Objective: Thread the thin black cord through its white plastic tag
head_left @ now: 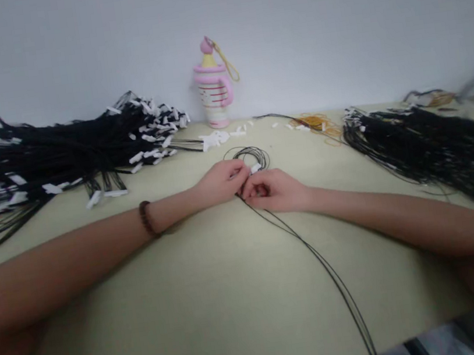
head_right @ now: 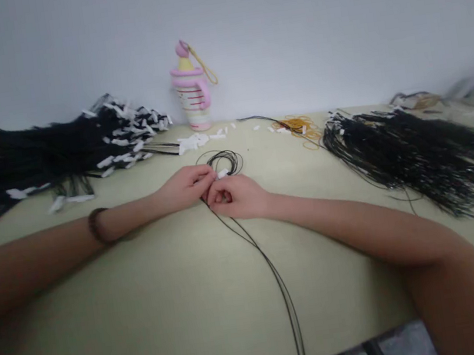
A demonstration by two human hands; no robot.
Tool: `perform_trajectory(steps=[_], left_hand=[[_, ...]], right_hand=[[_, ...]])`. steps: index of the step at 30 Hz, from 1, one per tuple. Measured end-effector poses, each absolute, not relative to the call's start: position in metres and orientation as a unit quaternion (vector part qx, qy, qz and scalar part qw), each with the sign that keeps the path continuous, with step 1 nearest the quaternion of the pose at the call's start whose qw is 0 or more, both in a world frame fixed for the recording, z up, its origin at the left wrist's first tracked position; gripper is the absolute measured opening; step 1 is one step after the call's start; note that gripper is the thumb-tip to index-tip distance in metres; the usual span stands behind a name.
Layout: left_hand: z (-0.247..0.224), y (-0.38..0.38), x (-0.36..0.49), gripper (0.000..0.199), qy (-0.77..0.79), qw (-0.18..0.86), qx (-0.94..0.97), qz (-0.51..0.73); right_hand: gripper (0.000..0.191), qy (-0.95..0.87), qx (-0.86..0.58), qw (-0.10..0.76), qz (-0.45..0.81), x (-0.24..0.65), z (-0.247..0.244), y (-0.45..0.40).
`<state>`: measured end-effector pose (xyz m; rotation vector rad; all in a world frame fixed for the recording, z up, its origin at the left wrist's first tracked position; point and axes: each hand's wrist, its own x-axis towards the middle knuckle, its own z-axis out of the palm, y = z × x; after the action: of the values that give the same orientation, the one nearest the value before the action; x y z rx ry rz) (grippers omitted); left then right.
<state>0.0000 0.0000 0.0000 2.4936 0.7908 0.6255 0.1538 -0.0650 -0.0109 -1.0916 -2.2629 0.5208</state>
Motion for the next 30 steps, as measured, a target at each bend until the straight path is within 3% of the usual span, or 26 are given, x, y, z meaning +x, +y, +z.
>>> perform_trajectory(steps=[19, 30], left_hand=[[0.0021, 0.0032, -0.0012, 0.028, 0.309, 0.449, 0.797, 0.26], [0.0064, 0.0056, 0.0005, 0.025, 0.38, 0.515, 0.701, 0.313]], right_hand=[[0.009, -0.838, -0.424, 0.288, 0.186, 0.1528, -0.0104, -0.0665], [0.009, -0.832, -0.427, 0.289, 0.202, 0.1536, -0.0138, -0.0648]])
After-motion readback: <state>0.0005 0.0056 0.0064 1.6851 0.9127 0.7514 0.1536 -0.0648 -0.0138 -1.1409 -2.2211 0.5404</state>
